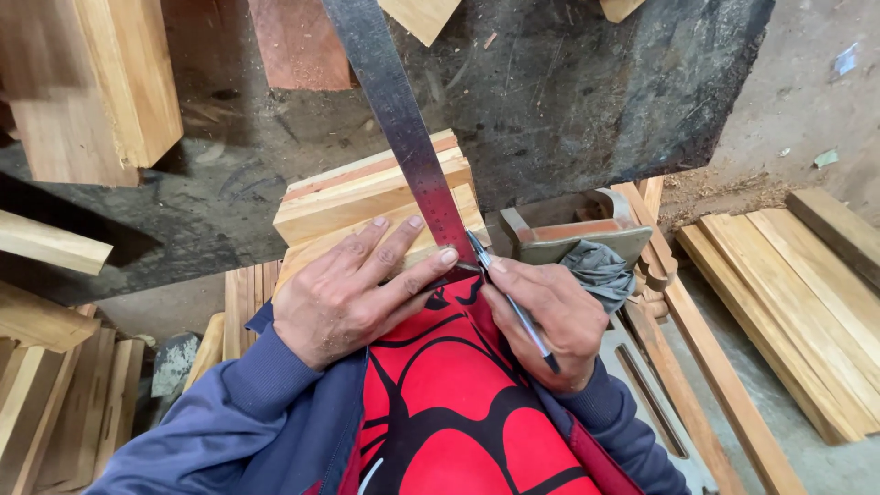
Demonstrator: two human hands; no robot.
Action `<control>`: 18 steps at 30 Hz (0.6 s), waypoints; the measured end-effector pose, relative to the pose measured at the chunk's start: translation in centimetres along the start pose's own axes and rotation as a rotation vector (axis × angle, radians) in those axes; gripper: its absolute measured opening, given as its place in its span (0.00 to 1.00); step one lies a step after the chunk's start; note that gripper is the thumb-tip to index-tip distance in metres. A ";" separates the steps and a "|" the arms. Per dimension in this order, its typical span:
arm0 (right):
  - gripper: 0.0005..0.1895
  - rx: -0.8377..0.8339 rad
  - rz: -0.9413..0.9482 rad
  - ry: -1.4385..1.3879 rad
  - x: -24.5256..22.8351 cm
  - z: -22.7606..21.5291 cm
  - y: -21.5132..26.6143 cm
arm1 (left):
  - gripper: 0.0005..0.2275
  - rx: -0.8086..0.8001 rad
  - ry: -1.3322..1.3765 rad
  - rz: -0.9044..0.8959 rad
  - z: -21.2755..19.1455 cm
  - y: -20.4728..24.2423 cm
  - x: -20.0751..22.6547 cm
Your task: Marking lines on wooden blocks using a try square and a pen for woodworking
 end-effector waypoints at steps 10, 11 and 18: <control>0.03 -0.140 0.040 0.091 -1.2 -1.4 -0.5 | 0.18 -0.003 -0.006 0.014 -0.1 -0.1 -0.1; 0.03 -0.139 0.042 0.092 -1.2 -1.1 -0.6 | 0.18 -0.004 -0.004 0.016 0.0 -0.1 -0.1; 0.22 -0.322 0.501 -0.393 2.7 3.4 1.2 | 0.18 0.016 0.039 -0.007 -0.5 -0.1 0.1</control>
Point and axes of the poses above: each hand's wrist, its own y-axis away from the middle knuckle, its own z-axis out of the palm, x = y × z, the point moved 5 cm from there along -y, towards the middle knuckle, and after that the axes turned 3 degrees about -x, right-handed, at the moved point
